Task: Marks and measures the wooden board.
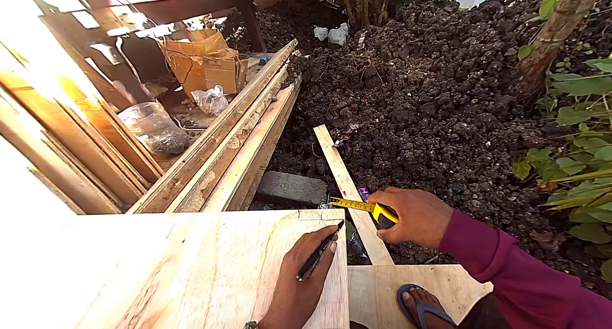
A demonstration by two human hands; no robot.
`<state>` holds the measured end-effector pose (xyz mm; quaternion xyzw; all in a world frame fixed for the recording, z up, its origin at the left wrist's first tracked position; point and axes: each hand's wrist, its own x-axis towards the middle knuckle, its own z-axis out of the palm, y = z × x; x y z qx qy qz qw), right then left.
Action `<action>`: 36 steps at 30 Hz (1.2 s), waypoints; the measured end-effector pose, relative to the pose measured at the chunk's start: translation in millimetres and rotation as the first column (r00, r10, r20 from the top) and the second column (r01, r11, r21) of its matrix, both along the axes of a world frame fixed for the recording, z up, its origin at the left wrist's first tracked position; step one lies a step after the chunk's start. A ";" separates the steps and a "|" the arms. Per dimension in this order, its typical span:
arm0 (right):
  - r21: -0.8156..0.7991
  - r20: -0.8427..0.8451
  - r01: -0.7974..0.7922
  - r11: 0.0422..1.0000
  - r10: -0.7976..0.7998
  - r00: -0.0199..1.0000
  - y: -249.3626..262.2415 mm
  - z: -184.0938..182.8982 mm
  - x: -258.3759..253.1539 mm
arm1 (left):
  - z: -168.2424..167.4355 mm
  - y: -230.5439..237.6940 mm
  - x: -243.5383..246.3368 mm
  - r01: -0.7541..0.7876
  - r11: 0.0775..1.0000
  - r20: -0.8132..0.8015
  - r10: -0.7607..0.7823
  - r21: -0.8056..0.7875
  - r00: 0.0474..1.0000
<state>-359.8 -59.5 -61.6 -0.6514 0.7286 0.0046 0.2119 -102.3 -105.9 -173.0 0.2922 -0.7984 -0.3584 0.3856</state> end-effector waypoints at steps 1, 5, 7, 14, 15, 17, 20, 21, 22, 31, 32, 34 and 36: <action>0.013 -0.010 -0.007 1.000 0.008 1.000 0.2 0.7 0.6 | -0.2 0.0 0.1 -0.001 1.000 -0.001 0.001 0.001 1.000; 0.034 -0.021 -0.016 0.999 0.017 1.000 0.8 0.2 0.1 | -0.8 0.4 0.3 -0.003 1.000 0.001 0.003 0.001 1.000; 0.032 -0.020 -0.018 0.999 0.019 1.000 0.7 -0.2 -0.5 | -1.0 0.1 0.2 -0.002 1.000 -0.003 0.002 -0.006 1.000; 0.041 -0.027 -0.020 0.999 0.022 0.999 -1.4 -1.9 -2.4 | -1.1 0.0 -0.4 -0.009 1.000 0.008 0.009 -0.008 1.000; 0.036 -0.025 -0.020 0.999 0.021 0.999 -0.8 -0.9 -1.6 | -0.8 0.0 -0.6 -0.009 1.000 0.007 0.009 -0.010 1.000; 0.030 -0.018 -0.015 0.999 0.016 1.000 0.5 1.5 0.7 | -0.4 0.0 -0.6 -0.012 1.000 0.013 0.012 -0.012 1.000; 0.035 -0.018 -0.009 0.999 0.009 1.000 0.6 2.8 1.5 | 0.6 -0.3 -0.8 -0.012 1.000 0.015 0.012 -0.020 1.000; 0.034 -0.016 -0.006 0.999 0.006 1.000 0.9 2.8 1.5 | 0.6 -0.2 -0.7 -0.013 1.000 0.017 0.013 -0.022 1.000; 0.032 -0.015 -0.003 0.999 0.003 1.000 1.1 2.7 1.5 | 0.4 -0.1 -0.8 -0.015 1.000 0.019 0.015 -0.024 1.000; 0.024 -0.017 -0.003 1.000 0.004 1.000 0.2 1.7 0.8 | -0.5 -0.4 -0.3 -0.009 1.000 0.000 0.009 -0.024 1.000; 0.023 -0.016 -0.001 1.000 0.001 1.000 0.2 1.6 0.9 | -0.3 -0.4 -0.2 -0.007 1.000 -0.003 0.007 -0.023 1.000; 0.026 -0.015 0.002 1.000 -0.001 1.000 0.3 2.0 0.8 | -0.4 -0.5 -0.4 -0.007 1.000 -0.008 0.007 -0.029 1.000; 0.029 -0.019 0.000 1.000 0.001 1.000 0.1 2.0 0.6 | 0.2 0.1 -0.3 -0.010 0.999 -0.007 0.009 -0.035 1.000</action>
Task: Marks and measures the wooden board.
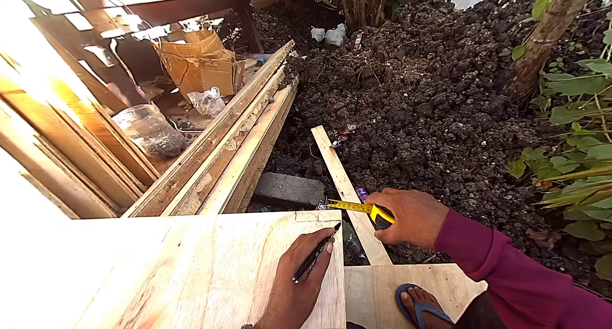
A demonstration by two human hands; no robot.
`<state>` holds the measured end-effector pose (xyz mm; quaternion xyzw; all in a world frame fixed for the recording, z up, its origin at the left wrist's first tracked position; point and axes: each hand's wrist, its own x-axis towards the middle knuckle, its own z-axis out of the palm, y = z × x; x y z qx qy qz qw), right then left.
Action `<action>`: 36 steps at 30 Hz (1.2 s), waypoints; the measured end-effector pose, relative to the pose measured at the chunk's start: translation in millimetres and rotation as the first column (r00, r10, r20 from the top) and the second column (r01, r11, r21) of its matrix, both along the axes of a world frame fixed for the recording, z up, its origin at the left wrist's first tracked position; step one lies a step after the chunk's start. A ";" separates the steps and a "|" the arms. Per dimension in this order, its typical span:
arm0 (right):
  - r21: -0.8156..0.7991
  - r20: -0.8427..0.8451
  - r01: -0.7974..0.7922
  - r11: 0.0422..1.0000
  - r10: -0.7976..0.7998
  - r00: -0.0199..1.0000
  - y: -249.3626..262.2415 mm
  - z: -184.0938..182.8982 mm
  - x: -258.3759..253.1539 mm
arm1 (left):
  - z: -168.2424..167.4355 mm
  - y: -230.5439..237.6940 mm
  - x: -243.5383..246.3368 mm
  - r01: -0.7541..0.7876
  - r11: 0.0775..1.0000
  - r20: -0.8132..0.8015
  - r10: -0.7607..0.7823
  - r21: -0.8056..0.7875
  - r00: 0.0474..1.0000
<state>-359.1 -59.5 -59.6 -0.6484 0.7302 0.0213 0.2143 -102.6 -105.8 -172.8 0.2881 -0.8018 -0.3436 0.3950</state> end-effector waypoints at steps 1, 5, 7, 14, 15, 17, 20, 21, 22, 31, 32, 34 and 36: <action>-0.001 0.000 0.001 1.000 -0.001 1.000 0.1 -0.1 -0.1 | 0.5 0.4 0.1 -0.001 1.000 0.001 0.001 -0.001 1.000; 0.001 0.002 0.006 1.000 -0.006 1.000 0.0 -0.1 -0.6 | 1.4 0.5 0.8 0.003 1.000 0.000 -0.003 0.000 1.000; 0.003 0.002 0.007 1.000 -0.007 1.000 0.1 0.2 -0.6 | 1.8 0.6 1.5 0.008 1.000 -0.008 -0.008 0.002 1.000; -0.001 0.000 -0.004 1.000 0.004 1.000 0.3 -0.3 -2.4 | 5.6 2.9 6.1 0.034 0.999 -0.022 -0.034 0.020 0.999; -0.002 0.000 -0.005 1.000 0.005 1.000 0.2 -1.2 -3.4 | 6.3 3.7 6.6 0.034 0.999 -0.018 -0.033 0.019 0.999; 0.000 -0.005 -0.009 1.000 0.009 1.000 -1.4 -3.9 -6.1 | 7.2 4.4 7.9 0.031 0.999 -0.012 -0.031 0.016 0.999; -0.004 0.000 -0.012 1.000 0.012 1.000 -2.2 -5.5 -7.5 | 8.3 5.6 9.6 0.033 0.999 -0.010 -0.033 0.014 0.999; -0.008 0.008 -0.010 1.000 0.011 1.000 -2.1 -5.7 -7.7 | 9.0 5.9 10.3 0.038 0.999 -0.016 -0.038 0.017 0.999; -0.009 0.011 -0.010 1.000 0.010 1.000 -2.1 -5.8 -8.0 | 9.7 6.3 10.8 0.044 0.999 -0.023 -0.043 0.023 0.999; -0.008 0.014 -0.004 1.000 0.004 1.000 -2.2 -5.1 -10.6 | 11.7 8.6 14.4 0.050 0.999 -0.009 -0.050 0.014 0.999; -0.008 0.014 -0.003 1.000 0.003 1.000 -2.4 -5.0 -10.5 | 12.4 8.8 14.8 0.050 0.999 -0.008 -0.050 0.017 0.999; -0.010 0.013 -0.003 1.000 0.003 1.000 -2.4 -5.5 -10.5 | 13.5 9.5 15.5 0.047 0.999 -0.010 -0.047 0.018 0.999; -0.011 0.010 -0.001 1.000 0.001 1.000 -3.0 -5.7 -10.7 | 14.6 9.9 15.9 0.047 0.999 -0.012 -0.046 0.020 0.999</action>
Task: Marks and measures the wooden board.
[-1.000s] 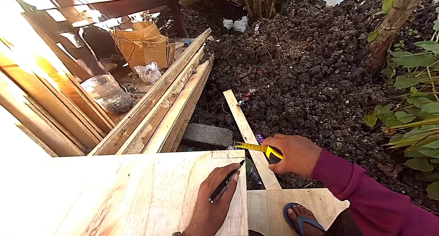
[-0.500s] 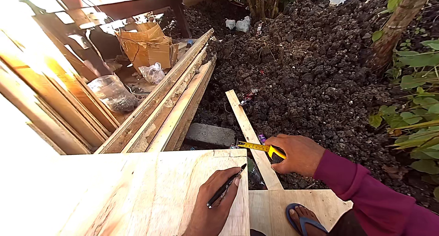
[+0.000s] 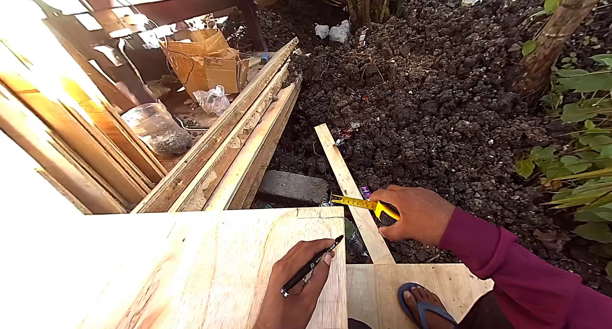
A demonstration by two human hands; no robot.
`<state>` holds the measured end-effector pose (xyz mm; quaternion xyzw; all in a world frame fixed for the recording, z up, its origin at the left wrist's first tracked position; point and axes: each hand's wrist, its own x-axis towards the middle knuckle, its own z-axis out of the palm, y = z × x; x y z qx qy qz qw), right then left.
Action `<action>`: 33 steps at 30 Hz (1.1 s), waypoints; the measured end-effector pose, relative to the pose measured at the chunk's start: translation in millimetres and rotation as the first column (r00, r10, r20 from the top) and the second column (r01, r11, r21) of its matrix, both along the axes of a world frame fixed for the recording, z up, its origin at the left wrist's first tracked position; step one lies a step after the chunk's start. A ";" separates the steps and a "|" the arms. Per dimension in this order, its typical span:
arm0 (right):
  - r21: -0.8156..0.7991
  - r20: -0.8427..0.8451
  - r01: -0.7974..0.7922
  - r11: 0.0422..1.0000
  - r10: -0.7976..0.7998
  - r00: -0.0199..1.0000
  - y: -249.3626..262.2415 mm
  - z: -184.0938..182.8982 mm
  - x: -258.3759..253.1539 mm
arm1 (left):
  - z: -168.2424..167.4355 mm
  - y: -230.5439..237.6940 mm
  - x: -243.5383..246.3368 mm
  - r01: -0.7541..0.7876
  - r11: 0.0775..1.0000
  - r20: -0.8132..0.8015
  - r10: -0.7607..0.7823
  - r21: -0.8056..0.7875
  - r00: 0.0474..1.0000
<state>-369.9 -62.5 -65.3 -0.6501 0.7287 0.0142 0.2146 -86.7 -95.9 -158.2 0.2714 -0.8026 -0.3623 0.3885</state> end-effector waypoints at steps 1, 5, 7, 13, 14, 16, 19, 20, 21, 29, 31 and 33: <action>0.001 -0.002 0.001 1.000 -0.001 1.000 -0.2 0.0 0.0 | 0.8 0.2 0.2 0.000 1.000 0.002 0.000 0.001 1.000; 0.000 -0.003 -0.005 1.000 0.005 1.000 -0.2 0.1 0.2 | 1.5 0.2 0.6 0.003 1.000 -0.017 -0.003 0.003 1.000; 0.001 0.000 -0.004 1.000 0.004 1.000 -0.2 0.3 0.1 | 1.5 0.0 0.3 0.005 1.000 -0.028 -0.004 0.005 1.000; 0.007 -0.002 -0.008 1.000 0.008 1.000 0.3 0.9 -0.7 | 0.8 -1.3 1.2 0.019 1.000 -0.041 -0.018 0.023 0.999; 0.002 0.002 -0.009 1.000 0.009 1.000 0.7 0.6 -0.9 | 0.4 -1.8 1.6 0.025 0.999 -0.046 -0.024 0.028 0.999; -0.015 0.012 -0.010 1.000 0.010 1.000 1.4 -0.5 -1.7 | 0.3 -2.8 2.6 0.035 0.998 -0.057 -0.033 0.043 0.998; -0.012 0.019 -0.006 1.000 0.007 1.000 1.8 -0.1 -2.0 | -0.2 -4.1 3.2 0.046 0.997 -0.075 -0.041 0.063 0.996; -0.009 0.019 -0.006 1.000 0.007 1.000 1.7 0.2 -1.8 | -0.5 -4.5 3.4 0.051 0.997 -0.079 -0.045 0.067 0.996; -0.009 0.020 -0.008 1.000 0.008 1.000 1.6 0.3 -1.6 | -0.3 -5.0 3.8 0.057 0.996 -0.081 -0.051 0.071 0.995; -0.012 0.011 -0.015 1.000 0.015 1.000 2.6 0.2 -0.5 | -0.9 -7.9 6.3 0.059 0.996 -0.053 -0.055 0.070 0.997; -0.004 0.009 -0.016 1.000 0.016 1.000 2.4 0.8 -0.1 | -0.7 -8.3 6.9 0.057 0.996 -0.048 -0.054 0.074 0.997; -0.006 0.011 -0.017 1.000 0.017 1.000 2.3 1.0 -0.1 | -0.8 -9.0 7.2 0.059 0.995 -0.052 -0.055 0.076 0.997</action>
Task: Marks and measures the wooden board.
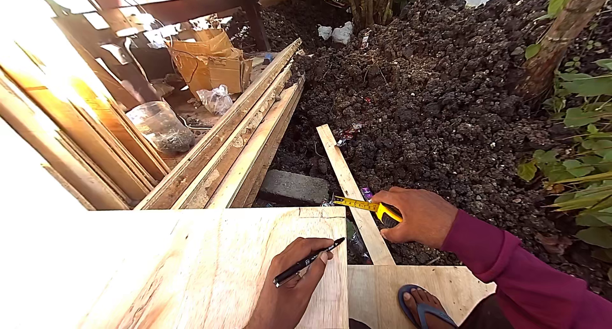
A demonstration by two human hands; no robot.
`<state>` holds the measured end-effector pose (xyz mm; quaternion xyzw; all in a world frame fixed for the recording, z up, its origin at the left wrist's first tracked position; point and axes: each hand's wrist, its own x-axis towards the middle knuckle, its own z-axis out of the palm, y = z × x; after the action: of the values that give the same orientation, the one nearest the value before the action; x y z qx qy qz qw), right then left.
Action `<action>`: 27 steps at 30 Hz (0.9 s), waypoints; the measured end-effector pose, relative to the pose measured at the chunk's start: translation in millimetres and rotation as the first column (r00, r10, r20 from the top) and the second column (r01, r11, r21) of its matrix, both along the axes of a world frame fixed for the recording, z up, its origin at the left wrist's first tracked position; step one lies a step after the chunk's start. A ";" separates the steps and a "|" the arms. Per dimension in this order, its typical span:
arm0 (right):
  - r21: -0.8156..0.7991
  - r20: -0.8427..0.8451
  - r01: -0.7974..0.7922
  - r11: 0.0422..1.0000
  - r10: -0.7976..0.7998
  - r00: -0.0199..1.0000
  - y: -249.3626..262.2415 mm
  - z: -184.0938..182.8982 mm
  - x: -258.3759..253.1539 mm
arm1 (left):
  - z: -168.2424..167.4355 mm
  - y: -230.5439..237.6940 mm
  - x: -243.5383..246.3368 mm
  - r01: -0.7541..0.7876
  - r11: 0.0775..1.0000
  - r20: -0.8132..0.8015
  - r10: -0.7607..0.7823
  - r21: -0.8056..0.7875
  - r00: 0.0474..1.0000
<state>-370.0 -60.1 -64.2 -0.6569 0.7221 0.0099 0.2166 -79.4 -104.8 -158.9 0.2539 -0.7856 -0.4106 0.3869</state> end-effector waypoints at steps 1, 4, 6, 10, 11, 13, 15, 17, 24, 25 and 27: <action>-0.003 0.001 0.001 1.000 -0.001 1.000 0.1 -0.1 0.1 | -0.2 -0.6 0.4 0.002 1.000 -0.002 -0.002 -0.001 1.000; 0.000 0.002 0.000 1.000 0.000 1.000 0.2 -0.6 0.4 | -0.4 -0.9 1.2 0.010 1.000 -0.004 -0.010 0.008 1.000; 0.003 0.000 -0.003 1.000 0.003 1.000 0.0 -0.8 0.1 | -0.2 -0.8 1.1 0.009 1.000 0.003 -0.009 0.009 1.000; 0.003 0.006 -0.005 1.000 0.005 1.000 0.3 0.1 1.0 | -0.4 -1.1 0.8 0.016 1.000 -0.006 -0.016 0.019 1.000; 0.000 0.008 -0.003 1.000 0.003 1.000 1.1 1.4 2.2 | -0.2 -1.4 1.0 0.020 1.000 -0.009 -0.019 0.024 1.000; -0.001 0.004 0.000 1.000 0.000 1.000 1.5 0.7 2.6 | -0.4 -2.0 1.6 0.031 0.998 -0.027 -0.029 0.050 0.999; 0.009 -0.006 -0.003 1.000 0.004 1.000 0.6 -1.4 1.2 | -0.9 -2.6 2.1 0.047 0.996 -0.048 -0.043 0.080 0.998; 0.012 -0.007 -0.006 1.000 0.006 1.000 0.3 -1.9 0.9 | -1.7 -3.3 2.5 0.054 0.994 -0.061 -0.049 0.096 0.997; 0.004 0.001 0.004 1.000 -0.004 1.000 0.9 -1.6 1.7 | -3.2 -3.7 3.0 0.062 0.991 -0.067 -0.054 0.121 0.996; 0.002 0.001 0.005 1.000 -0.005 1.000 1.4 -0.8 2.5 | -3.4 -3.8 3.0 0.063 0.991 -0.068 -0.055 0.122 0.996; -0.004 0.003 0.005 1.000 -0.005 1.000 2.2 0.7 4.3 | -3.3 -3.7 2.9 0.060 0.991 -0.068 -0.053 0.119 0.996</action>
<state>-365.7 -57.9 -63.5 -0.6555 0.7235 0.0069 0.2165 -76.5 -108.5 -162.3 0.2412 -0.7533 -0.4763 0.3841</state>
